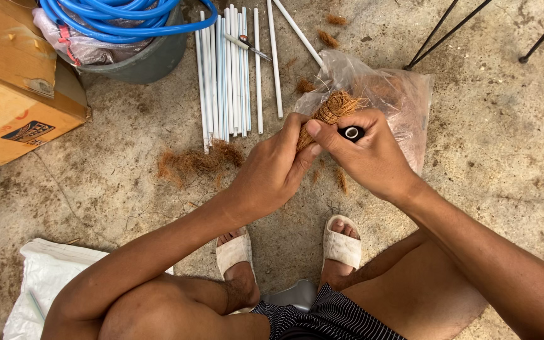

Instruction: The person sits on the floor and assembles a small broom by wrapping coconut coir around a white plastic rod. They use a black cylindrical tool to tighten the coir and secure it to the rod. Another person is visible nearby also assembling similar items.

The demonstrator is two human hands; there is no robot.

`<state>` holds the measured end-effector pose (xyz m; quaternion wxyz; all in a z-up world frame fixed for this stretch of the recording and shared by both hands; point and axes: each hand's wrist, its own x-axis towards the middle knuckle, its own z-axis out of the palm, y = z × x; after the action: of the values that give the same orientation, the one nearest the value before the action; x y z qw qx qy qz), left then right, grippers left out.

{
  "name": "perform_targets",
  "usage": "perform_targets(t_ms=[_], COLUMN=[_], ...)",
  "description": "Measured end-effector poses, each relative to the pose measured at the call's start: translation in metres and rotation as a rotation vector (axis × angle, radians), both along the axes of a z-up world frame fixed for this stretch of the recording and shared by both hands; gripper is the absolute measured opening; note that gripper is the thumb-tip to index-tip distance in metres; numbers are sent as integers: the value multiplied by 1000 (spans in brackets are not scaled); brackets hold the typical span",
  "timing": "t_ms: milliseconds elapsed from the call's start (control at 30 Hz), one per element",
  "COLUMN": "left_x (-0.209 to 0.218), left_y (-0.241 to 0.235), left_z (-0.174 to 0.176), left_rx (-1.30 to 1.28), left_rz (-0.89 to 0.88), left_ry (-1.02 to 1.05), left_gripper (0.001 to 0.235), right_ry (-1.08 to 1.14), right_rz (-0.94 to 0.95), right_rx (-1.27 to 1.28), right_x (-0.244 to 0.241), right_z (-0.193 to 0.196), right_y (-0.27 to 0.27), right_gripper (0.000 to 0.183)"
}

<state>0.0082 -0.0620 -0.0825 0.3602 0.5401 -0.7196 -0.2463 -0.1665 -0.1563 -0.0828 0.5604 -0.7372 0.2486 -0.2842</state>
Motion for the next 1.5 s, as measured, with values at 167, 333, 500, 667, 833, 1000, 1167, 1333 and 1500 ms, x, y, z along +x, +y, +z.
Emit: perform_targets(t_ms=[167,333,500,667,833,1000,1167,1333,1500], left_x=[10,22,28,21,11,41,80,72,56], left_y=[6,9,8,2,4,1,3,1,-5], left_z=[14,11,7,15,10,-8,-26,-54,-84], left_rx=[250,128,-93,-124,-95,-7,229,225,402], left_rz=[-173,-224,-80,-52,-49,7,235,-38,-275], left_ry=[123,182,26,193,47,-47,-269,106,319], left_gripper=[59,52,25,36,22,22,37,46,74], right_ry=[-70,-292,-371,-343,-222,-124,-94,108,266], right_rz=[8,53,67,48,-2,-135,-71,51,153], right_rx=[64,159,200,173,63,-3,-77,-21,15], right_x=[-15,-41,-57,-62,-60,-76,-86,-63,-21], right_z=[7,-1,-14,-19,-14,-5,-3,-24,-48], right_y=[-12,-31,-41,-37,-34,-35,-36,-36,-41], right_gripper=[44,48,51,53,52,53,56,54,47])
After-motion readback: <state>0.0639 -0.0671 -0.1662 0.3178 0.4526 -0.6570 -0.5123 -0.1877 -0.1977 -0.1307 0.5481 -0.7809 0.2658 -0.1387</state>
